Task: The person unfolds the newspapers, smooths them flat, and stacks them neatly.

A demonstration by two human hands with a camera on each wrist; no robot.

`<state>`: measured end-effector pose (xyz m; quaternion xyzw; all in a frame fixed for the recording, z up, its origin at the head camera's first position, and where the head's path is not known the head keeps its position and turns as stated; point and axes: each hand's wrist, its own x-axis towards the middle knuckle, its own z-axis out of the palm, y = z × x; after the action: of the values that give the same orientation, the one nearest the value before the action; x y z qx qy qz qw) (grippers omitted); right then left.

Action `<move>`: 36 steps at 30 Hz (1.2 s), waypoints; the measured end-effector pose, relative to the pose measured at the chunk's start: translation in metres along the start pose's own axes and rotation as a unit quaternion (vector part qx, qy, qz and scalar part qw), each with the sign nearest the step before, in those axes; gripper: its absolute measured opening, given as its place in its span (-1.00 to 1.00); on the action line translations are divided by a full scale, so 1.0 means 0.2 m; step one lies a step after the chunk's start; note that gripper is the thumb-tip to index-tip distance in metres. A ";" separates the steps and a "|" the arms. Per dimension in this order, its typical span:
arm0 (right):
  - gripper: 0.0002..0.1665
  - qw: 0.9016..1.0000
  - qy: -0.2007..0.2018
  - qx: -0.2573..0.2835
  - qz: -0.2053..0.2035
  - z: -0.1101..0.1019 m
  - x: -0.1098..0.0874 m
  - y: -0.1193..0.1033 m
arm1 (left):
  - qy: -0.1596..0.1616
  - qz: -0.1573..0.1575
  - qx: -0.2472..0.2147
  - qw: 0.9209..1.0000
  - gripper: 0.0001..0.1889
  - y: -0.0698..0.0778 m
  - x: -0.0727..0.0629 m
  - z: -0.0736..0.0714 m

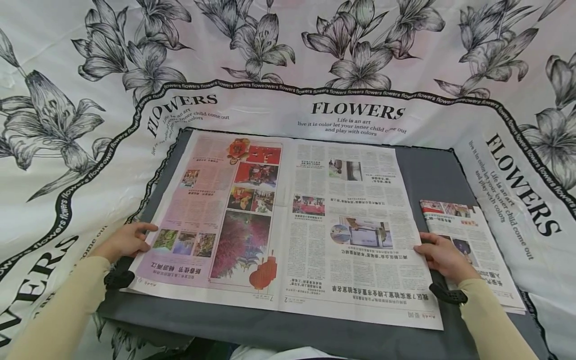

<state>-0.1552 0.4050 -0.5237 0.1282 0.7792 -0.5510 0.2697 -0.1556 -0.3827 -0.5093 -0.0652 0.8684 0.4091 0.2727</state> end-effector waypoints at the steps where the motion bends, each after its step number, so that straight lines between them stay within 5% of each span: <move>1: -0.12 1.000 -0.005 -0.005 0.000 0.00 0.00 0.00 | 0.010 -0.002 0.008 1.000 -0.30 0.00 0.00 0.01; 8: -0.14 1.000 -0.007 -0.024 -0.001 -0.01 0.00 0.01 | 0.050 -0.002 0.055 0.997 -0.35 -0.01 0.00 0.03; 36: -0.12 1.000 0.009 0.001 0.000 0.03 0.03 -0.01 | 0.093 -0.026 0.120 0.988 -0.37 -0.02 0.01 0.02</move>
<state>-0.1599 0.3981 -0.5279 0.1330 0.7811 -0.5506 0.2627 -0.1542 -0.3829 -0.5144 -0.0927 0.9309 0.2863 0.2069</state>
